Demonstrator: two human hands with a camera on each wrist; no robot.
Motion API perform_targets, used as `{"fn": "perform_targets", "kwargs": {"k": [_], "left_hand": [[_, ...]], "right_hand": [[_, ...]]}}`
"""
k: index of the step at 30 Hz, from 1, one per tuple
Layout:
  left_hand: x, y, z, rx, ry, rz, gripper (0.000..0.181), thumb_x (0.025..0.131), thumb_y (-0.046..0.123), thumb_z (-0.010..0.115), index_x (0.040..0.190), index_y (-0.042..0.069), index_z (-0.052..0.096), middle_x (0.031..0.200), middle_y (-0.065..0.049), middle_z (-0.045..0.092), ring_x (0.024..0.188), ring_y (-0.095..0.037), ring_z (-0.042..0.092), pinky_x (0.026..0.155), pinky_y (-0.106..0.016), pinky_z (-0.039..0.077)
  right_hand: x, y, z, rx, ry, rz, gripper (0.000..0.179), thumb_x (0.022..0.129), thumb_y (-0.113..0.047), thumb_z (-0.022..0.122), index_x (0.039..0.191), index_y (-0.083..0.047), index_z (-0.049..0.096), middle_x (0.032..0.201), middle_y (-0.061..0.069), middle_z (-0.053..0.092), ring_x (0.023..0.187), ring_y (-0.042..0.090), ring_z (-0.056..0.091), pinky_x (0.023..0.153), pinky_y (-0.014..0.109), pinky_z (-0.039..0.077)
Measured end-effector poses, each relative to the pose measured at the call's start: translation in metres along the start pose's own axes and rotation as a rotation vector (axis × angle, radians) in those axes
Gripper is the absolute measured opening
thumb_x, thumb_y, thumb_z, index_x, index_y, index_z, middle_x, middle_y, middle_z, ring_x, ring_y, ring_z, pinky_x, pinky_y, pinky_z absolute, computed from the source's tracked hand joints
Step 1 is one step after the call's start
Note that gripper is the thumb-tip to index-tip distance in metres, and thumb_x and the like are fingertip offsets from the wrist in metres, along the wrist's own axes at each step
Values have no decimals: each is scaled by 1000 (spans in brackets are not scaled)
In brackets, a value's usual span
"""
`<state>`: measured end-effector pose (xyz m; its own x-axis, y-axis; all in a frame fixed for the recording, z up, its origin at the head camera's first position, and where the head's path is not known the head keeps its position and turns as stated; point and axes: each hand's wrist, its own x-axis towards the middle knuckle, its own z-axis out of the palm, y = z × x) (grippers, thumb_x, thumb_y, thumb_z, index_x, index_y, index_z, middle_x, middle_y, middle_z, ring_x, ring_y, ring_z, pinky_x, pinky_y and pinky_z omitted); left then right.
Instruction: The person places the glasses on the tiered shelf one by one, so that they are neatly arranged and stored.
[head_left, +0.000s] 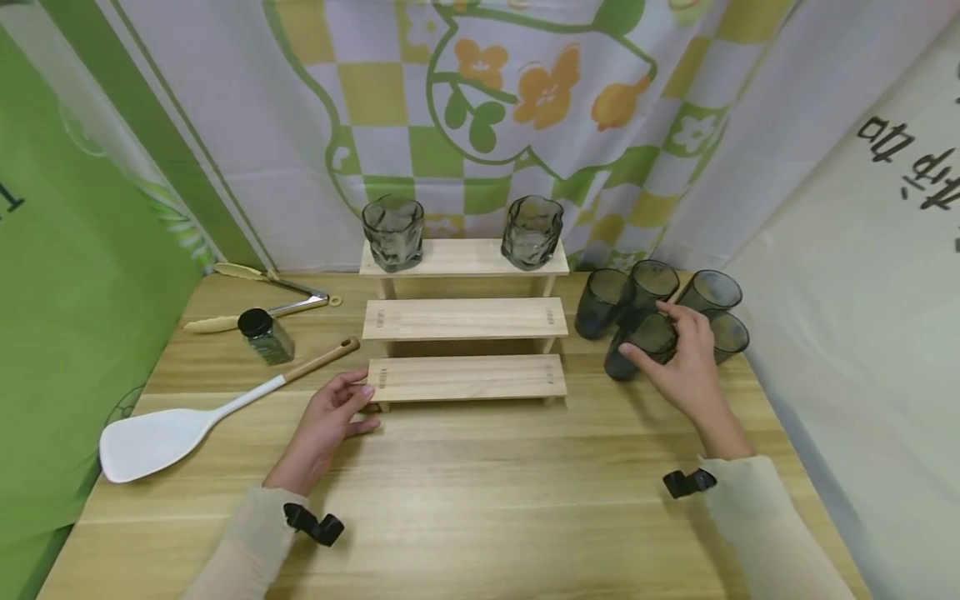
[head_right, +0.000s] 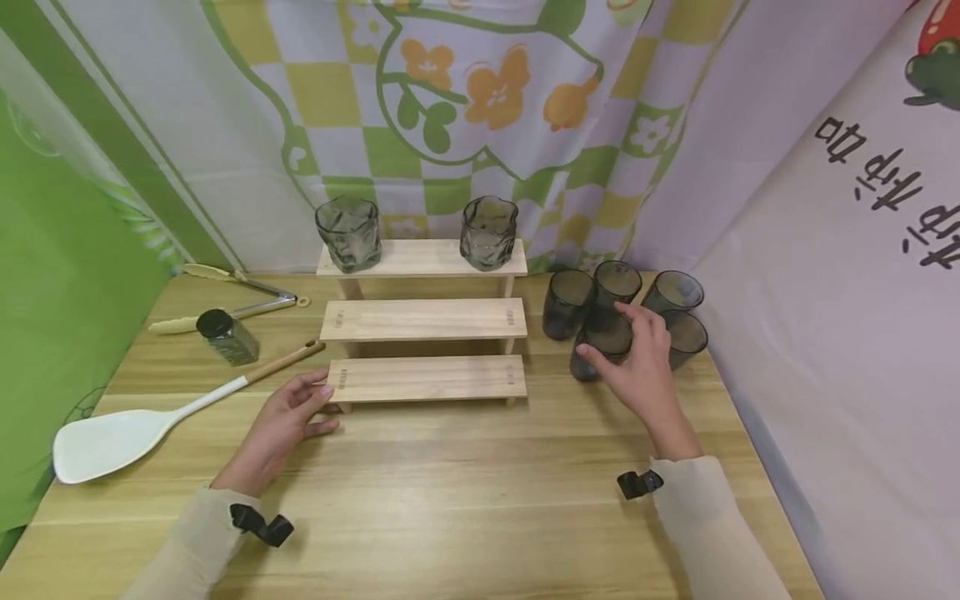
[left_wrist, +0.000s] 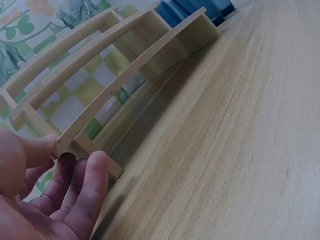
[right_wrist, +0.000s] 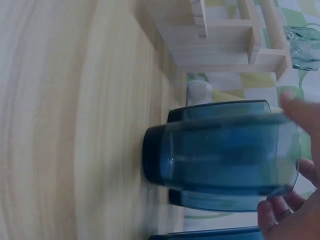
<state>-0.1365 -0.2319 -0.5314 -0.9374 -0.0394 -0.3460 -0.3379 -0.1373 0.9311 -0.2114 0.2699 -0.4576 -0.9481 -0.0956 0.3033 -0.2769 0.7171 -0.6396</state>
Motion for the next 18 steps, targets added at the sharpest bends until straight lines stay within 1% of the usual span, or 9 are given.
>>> {"fn": "perform_targets", "kwargs": {"k": [2, 4, 6, 9, 12, 14, 17, 18], "left_hand": [[-1, 0, -1, 5, 4, 0, 50, 104, 17, 62, 148, 4, 45, 123, -14, 54, 101, -22, 61, 86, -38, 62], [-1, 0, -1, 7, 7, 0, 49, 104, 16, 62, 148, 4, 45, 124, -15, 53, 101, -22, 62, 86, -38, 62], [-2, 0, -1, 5, 7, -1, 49, 104, 16, 62, 148, 4, 45, 124, -15, 53, 100, -22, 62, 86, -39, 62], [-2, -1, -1, 2, 7, -4, 48, 104, 15, 62, 148, 4, 45, 124, -15, 54, 100, -22, 62, 86, -39, 62], [-2, -1, -1, 4, 6, -8, 49, 104, 16, 62, 148, 5, 45, 125, -15, 55, 100, -22, 62, 86, -38, 62], [-3, 0, -1, 7, 4, -10, 49, 104, 17, 62, 149, 5, 44, 126, -16, 55, 101, -22, 62, 86, -38, 62], [-3, 2, 0, 8, 1, -10, 50, 104, 19, 62, 149, 7, 44, 126, -16, 55, 102, -22, 61, 86, -38, 62], [-3, 2, 0, 9, 0, -10, 50, 104, 19, 63, 149, 7, 45, 125, -15, 55, 102, -23, 61, 86, -38, 62]], "right_hand": [[0, -1, -1, 8, -34, 39, 91, 86, -36, 84, 157, -8, 33, 155, 24, 27, 132, 48, 33, 100, 70, 36], [-2, -1, -2, 17, -78, 88, 98, 87, -44, 81, 161, -11, 25, 159, 21, 26, 137, 47, 33, 103, 70, 36], [-3, 0, -2, 23, -115, 126, 101, 90, -48, 77, 163, -13, 18, 162, 18, 24, 141, 47, 30, 106, 71, 34], [-6, 2, -2, 26, -143, 154, 101, 91, -52, 73, 164, -15, 14, 161, 17, 29, 143, 46, 29, 107, 72, 32], [-7, 6, 0, 56, -146, 141, 102, 90, -50, 76, 164, -14, 15, 157, 19, 34, 139, 45, 34, 106, 69, 36], [-7, 9, 2, 107, -153, 138, 101, 90, -46, 77, 164, -14, 15, 156, 19, 34, 137, 43, 37, 105, 66, 38], [-7, 14, 4, 235, -183, 157, 98, 93, -37, 77, 164, -16, 13, 158, 17, 31, 139, 40, 36, 109, 62, 37], [-7, 15, 5, 287, -191, 166, 96, 94, -33, 77, 164, -17, 13, 159, 16, 30, 141, 39, 34, 112, 61, 35]]}}
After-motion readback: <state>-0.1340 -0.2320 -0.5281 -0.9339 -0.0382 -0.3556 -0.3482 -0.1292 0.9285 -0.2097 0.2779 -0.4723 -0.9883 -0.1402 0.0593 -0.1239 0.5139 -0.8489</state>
